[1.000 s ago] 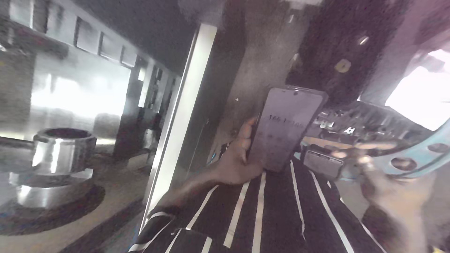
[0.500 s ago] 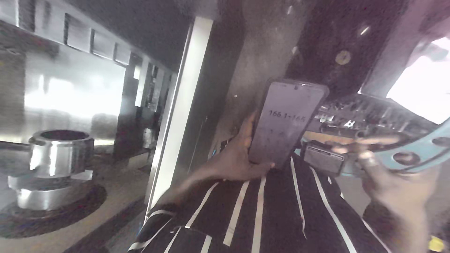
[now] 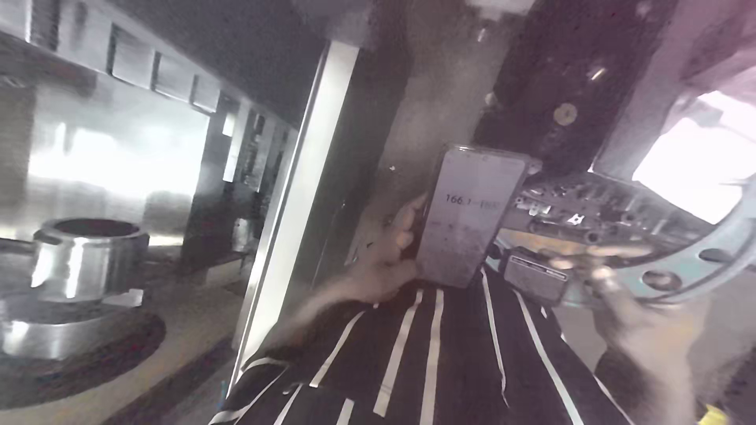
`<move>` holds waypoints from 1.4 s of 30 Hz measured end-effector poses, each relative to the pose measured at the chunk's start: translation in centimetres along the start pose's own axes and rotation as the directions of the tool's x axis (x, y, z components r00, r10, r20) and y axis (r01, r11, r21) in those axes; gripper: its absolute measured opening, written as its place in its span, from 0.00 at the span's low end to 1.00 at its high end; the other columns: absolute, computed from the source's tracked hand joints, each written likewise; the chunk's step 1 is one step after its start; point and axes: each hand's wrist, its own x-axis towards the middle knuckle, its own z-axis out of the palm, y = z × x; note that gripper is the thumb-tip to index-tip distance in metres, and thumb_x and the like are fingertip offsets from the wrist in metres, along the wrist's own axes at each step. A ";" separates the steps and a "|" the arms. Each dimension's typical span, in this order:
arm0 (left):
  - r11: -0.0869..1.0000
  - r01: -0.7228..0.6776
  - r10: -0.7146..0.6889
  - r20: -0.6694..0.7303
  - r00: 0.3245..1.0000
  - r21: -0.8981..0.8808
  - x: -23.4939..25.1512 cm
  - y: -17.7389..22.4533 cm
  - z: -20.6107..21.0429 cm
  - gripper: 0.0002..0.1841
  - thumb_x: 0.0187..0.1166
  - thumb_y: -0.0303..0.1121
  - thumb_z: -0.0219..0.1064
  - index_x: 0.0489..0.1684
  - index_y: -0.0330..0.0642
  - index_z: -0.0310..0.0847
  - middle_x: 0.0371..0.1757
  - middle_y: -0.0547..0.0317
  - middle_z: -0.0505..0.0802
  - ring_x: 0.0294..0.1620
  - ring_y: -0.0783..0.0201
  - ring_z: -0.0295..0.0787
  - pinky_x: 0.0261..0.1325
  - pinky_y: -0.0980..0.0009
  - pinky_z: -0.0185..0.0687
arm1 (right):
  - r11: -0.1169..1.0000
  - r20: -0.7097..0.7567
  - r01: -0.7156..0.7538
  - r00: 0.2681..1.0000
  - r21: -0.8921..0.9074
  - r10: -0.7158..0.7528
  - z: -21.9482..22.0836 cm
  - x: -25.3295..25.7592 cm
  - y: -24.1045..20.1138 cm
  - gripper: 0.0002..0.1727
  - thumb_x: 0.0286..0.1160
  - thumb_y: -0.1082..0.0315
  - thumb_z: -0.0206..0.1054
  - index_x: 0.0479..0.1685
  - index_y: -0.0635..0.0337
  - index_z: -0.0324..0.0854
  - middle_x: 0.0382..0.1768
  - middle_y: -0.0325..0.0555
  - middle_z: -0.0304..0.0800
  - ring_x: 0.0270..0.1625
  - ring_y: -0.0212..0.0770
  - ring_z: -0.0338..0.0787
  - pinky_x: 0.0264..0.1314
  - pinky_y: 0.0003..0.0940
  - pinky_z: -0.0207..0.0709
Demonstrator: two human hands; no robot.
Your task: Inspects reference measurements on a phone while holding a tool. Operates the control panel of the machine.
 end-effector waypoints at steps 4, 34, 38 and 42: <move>1.000 0.006 -0.006 0.011 1.000 -0.009 -0.1 -0.2 -0.3 0.46 0.71 0.19 0.62 0.94 0.51 0.43 0.71 0.65 0.84 0.64 0.72 0.86 0.63 0.69 0.88 | 1.000 -0.005 -0.007 1.000 -0.003 0.007 0.2 0.1 -0.1 0.18 0.74 0.57 0.76 0.61 0.37 0.81 0.47 0.28 0.96 0.44 0.36 0.97 0.49 0.35 0.95; 0.994 -0.054 0.054 0.004 0.999 0.092 0.6 -0.4 0.0 0.45 0.75 0.40 0.71 0.92 0.42 0.47 0.77 0.61 0.81 0.70 0.72 0.83 0.71 0.68 0.84 | 0.999 -0.005 0.034 0.999 -0.026 -0.034 -0.3 0.9 -0.8 0.16 0.75 0.56 0.75 0.60 0.40 0.82 0.47 0.27 0.97 0.46 0.32 0.97 0.52 0.29 0.93; 0.993 -0.078 0.080 -0.020 0.997 0.089 0.7 -0.4 0.3 0.42 0.75 0.39 0.72 0.89 0.39 0.54 0.78 0.60 0.80 0.72 0.71 0.81 0.73 0.67 0.82 | 0.999 -0.010 0.035 0.999 0.013 -0.035 -0.6 0.8 -0.5 0.15 0.75 0.58 0.75 0.58 0.42 0.84 0.48 0.28 0.97 0.46 0.33 0.97 0.52 0.30 0.94; 0.993 -0.075 0.076 -0.003 0.997 0.088 0.8 -0.3 0.5 0.48 0.74 0.36 0.72 0.93 0.40 0.41 0.75 0.60 0.83 0.69 0.71 0.84 0.71 0.67 0.84 | 0.999 -0.012 0.052 0.999 0.005 -0.052 -0.8 0.8 -0.1 0.15 0.75 0.56 0.75 0.58 0.44 0.83 0.46 0.30 0.97 0.45 0.34 0.97 0.50 0.30 0.94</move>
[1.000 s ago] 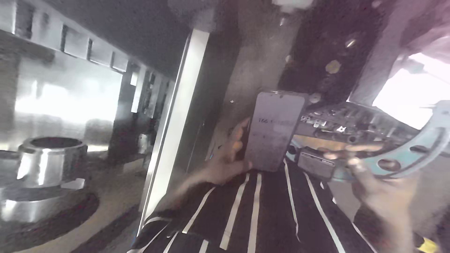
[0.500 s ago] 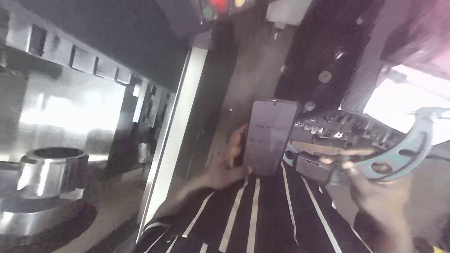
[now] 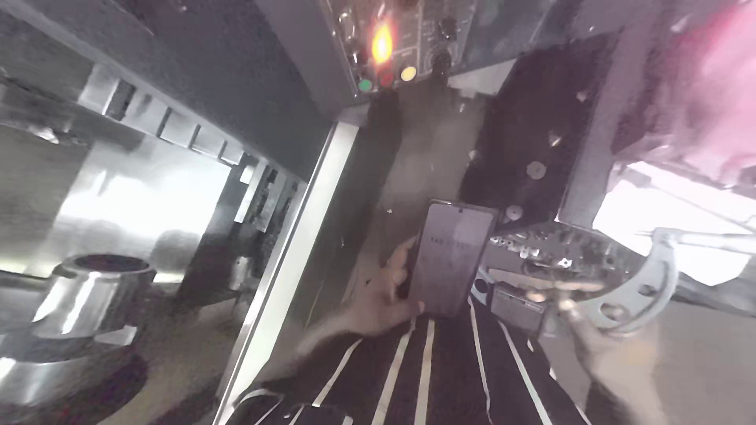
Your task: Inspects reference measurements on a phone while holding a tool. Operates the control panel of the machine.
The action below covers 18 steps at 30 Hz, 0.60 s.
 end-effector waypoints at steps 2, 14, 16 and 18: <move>1.000 -0.011 0.011 0.001 1.000 -0.016 0.0 0.1 0.2 0.50 0.75 0.38 0.72 0.93 0.38 0.37 0.76 0.58 0.82 0.71 0.70 0.83 0.72 0.66 0.84 | 1.000 0.004 -0.011 1.000 -0.002 0.011 0.0 0.1 -0.1 0.15 0.75 0.56 0.75 0.57 0.44 0.83 0.45 0.30 0.98 0.44 0.34 0.97 0.49 0.30 0.94; 0.995 0.013 -0.007 -0.061 0.998 0.102 -0.4 0.9 2.0 0.49 0.73 0.32 0.71 0.93 0.31 0.38 0.83 0.50 0.74 0.72 0.73 0.81 0.71 0.71 0.83 | 0.997 0.069 -0.004 0.998 0.072 -0.001 -1.3 -0.2 0.6 0.17 0.75 0.57 0.75 0.60 0.45 0.84 0.46 0.33 0.98 0.46 0.35 0.97 0.51 0.30 0.93; 0.997 0.013 -0.005 -0.091 0.996 0.081 -0.6 0.5 2.5 0.51 0.72 0.38 0.74 0.92 0.32 0.39 0.77 0.53 0.80 0.68 0.73 0.84 0.68 0.70 0.86 | 0.997 0.083 -0.015 0.997 0.076 0.009 -1.5 -0.4 0.6 0.18 0.75 0.52 0.75 0.60 0.45 0.83 0.46 0.35 0.98 0.44 0.36 0.98 0.48 0.30 0.94; 0.999 -0.039 0.040 -0.101 0.994 0.013 -0.5 0.0 2.8 0.53 0.72 0.45 0.77 0.92 0.33 0.42 0.77 0.57 0.82 0.70 0.70 0.84 0.71 0.67 0.84 | 0.996 0.066 -0.032 0.997 0.083 0.027 -1.7 -0.4 0.4 0.18 0.74 0.50 0.75 0.59 0.44 0.85 0.44 0.33 0.98 0.42 0.34 0.97 0.45 0.29 0.94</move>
